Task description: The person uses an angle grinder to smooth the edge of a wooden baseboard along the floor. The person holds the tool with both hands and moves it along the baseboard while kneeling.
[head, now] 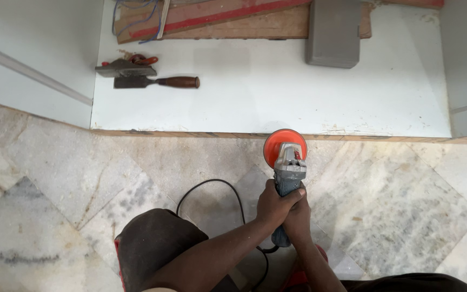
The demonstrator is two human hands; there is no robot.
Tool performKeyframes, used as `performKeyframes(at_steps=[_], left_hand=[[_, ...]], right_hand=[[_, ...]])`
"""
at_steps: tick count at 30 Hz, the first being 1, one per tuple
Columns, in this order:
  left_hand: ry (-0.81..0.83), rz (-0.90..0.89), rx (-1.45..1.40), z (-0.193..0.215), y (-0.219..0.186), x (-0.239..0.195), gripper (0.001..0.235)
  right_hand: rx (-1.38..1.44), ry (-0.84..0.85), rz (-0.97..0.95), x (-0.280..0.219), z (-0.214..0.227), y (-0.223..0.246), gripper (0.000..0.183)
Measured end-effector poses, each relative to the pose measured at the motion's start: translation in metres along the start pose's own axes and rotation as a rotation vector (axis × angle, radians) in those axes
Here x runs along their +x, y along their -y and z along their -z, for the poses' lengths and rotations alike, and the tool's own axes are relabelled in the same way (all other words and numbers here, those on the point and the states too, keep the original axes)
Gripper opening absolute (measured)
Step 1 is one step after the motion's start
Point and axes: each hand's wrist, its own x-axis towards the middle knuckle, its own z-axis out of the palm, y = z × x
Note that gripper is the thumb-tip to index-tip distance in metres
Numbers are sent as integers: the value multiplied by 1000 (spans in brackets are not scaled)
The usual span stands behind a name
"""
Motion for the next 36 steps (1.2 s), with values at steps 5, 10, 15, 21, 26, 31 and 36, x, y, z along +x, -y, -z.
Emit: performKeyframes(at_steps=[5,10,15,21,26,31,36], left_hand=[[52,-78,206,6,-13,-10,78],[224,-109,257,-3,-29,-15,81],[226,-218,138,-17,-52,-35,75],[14,-166,279,-25,-56,-39,65],[-276,-248,291,-40,-61,-35,54],[-328,-158,412,-53,-57,-37,51],[-260,-153,-266,-51,-48,-28,58]], right_hand=[[-23,-57,-15,-13,3,20,74],[-131,-179,-117,-28,22,31,74],[-256,-302,59,-32,47,37,76],[-301,-186,52,-10,55,9,77],[-174,-1,230,13,58,5,77],[-181,150,171,12,75,26,81],[62,213,112,10,91,53,80]])
